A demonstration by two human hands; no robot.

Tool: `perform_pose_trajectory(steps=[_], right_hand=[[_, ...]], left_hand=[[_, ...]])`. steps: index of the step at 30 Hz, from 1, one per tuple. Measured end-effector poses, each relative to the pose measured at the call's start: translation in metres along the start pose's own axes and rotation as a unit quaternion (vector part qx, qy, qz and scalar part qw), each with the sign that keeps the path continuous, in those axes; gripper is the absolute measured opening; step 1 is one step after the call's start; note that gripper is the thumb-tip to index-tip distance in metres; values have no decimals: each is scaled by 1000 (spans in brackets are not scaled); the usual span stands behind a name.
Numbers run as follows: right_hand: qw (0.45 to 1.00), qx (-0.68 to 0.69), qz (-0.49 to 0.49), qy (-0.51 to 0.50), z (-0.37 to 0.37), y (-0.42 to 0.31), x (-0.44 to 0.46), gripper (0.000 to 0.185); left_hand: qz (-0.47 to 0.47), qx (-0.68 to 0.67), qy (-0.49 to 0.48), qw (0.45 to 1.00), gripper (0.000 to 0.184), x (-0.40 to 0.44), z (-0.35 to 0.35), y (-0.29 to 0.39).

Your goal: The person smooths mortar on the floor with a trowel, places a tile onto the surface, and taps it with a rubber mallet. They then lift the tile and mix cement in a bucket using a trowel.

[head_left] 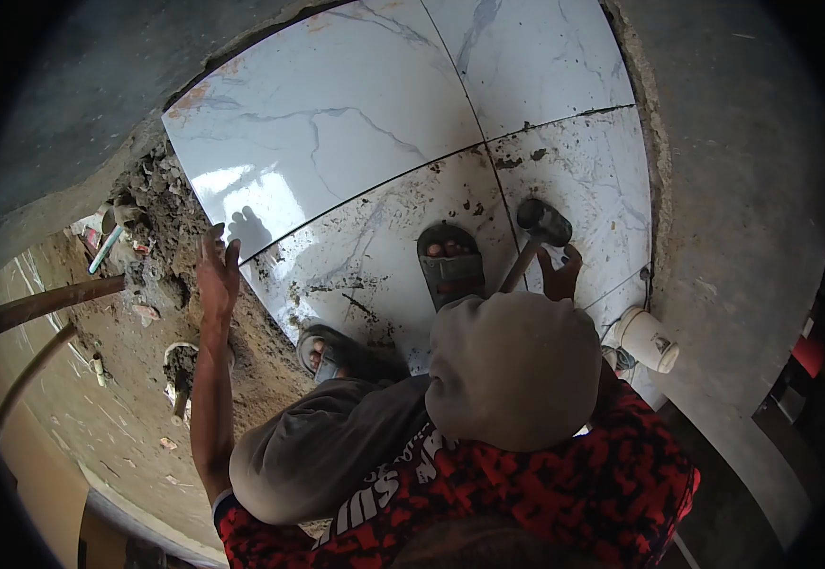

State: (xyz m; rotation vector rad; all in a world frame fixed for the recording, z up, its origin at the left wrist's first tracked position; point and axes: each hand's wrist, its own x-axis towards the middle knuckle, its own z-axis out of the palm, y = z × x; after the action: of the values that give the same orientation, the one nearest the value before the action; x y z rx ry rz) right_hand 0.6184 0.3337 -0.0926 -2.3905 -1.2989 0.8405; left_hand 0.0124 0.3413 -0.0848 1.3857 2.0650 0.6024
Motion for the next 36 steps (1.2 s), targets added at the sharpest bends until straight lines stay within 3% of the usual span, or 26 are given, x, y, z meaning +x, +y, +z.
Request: perform_pose_trajectory(steps=[1,3,4,7,9,11,12,15,16,17,18,19,21,23,25,26,29,31,32,34,36], right_hand=[[999,9,29,-27,10,11,-17,57],[995,25,59,-72,28,16,-35,52],[994,26,61,-88,36,17,-37,50],[991,33,56,-113,49,13,-35,42],[992,40,55,-107,45,3,-29,40],[971,153,165,-77,27,-26,-17,27],[972,151,160,-78,21,-34,-7,27],[879,475,32,-20,-9,-79,26,18],[854,513,-82,-17,-24,-98,41,20],[822,557,-113,29,-46,-143,46,22],[770,604,-204,26,-67,-169,64,23],[747,572,-334,60,-87,-204,79,23],[742,504,-430,101,-124,-255,105,23],[753,500,-411,119,-150,-277,127,22],[734,467,-488,65,-163,-289,149,11],[771,380,-499,109,-153,-282,162,12],[864,169,-443,171,-96,-249,178,15],[893,-37,-407,188,-59,-227,171,18],[904,-76,-384,174,-52,-228,166,20],[931,-45,-341,125,-55,-237,166,16],[918,86,-373,109,-62,-235,162,18]], left_hand=[[4,5,-8,1000,35,13,-8,28],[266,101,-60,957,36,45,-6,88],[299,109,-106,942,38,58,5,114],[348,157,-197,903,48,87,72,187],[387,202,-199,877,53,99,136,220],[363,228,-223,875,55,96,188,251],[378,229,-204,873,54,91,214,257],[374,224,-193,879,51,79,260,269],[367,219,-208,880,50,74,267,271],[362,220,-211,881,50,72,271,272],[363,247,-213,873,48,73,273,275],[367,273,-212,864,47,77,275,281],[369,268,-188,870,45,77,284,278],[371,264,-170,874,44,74,291,272],[371,277,-162,872,45,76,295,270],[370,277,-163,872,45,76,295,272],[360,268,-193,873,44,80,294,274],[359,251,-184,880,44,77,295,273],[360,253,-187,878,44,72,295,272],[356,258,-183,879,44,77,296,274],[350,255,-193,881,44,72,292,275]])
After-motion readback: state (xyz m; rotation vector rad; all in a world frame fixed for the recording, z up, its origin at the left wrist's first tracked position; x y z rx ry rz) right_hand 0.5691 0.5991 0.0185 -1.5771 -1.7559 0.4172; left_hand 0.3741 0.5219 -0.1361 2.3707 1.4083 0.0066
